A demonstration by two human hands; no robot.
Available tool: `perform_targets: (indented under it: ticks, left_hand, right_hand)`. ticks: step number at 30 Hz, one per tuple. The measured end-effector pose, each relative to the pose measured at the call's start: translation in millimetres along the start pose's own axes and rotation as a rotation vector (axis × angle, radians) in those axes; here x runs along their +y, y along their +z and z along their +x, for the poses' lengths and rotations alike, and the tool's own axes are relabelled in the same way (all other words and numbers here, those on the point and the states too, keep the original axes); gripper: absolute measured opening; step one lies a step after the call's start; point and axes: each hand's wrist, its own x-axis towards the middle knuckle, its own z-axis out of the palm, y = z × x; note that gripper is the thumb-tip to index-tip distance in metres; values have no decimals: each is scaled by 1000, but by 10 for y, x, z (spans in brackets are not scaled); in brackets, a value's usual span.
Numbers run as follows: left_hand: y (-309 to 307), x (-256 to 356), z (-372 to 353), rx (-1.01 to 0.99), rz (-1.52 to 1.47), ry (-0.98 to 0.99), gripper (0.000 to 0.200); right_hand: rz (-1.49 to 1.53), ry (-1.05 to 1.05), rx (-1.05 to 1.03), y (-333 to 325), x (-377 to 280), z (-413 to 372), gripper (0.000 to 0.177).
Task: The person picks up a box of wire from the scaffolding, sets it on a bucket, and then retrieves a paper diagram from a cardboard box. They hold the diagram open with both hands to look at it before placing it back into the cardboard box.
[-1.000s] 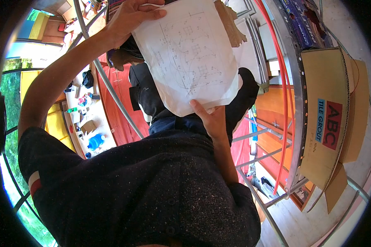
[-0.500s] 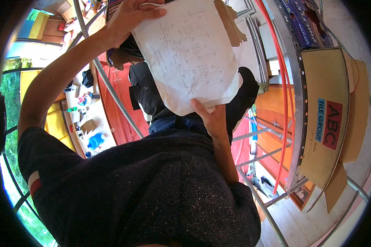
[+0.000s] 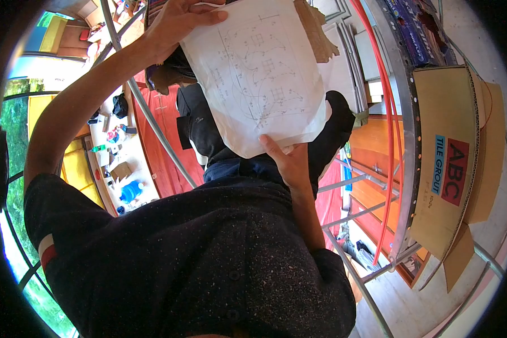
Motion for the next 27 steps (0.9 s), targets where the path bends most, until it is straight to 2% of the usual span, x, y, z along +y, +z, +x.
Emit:
perform_targets:
  ticks: [27]
  left_hand:
    - [15,-21,5,-18,45,8,25]
  right_hand:
    - [-142,98,-35,14,-15,-65,51]
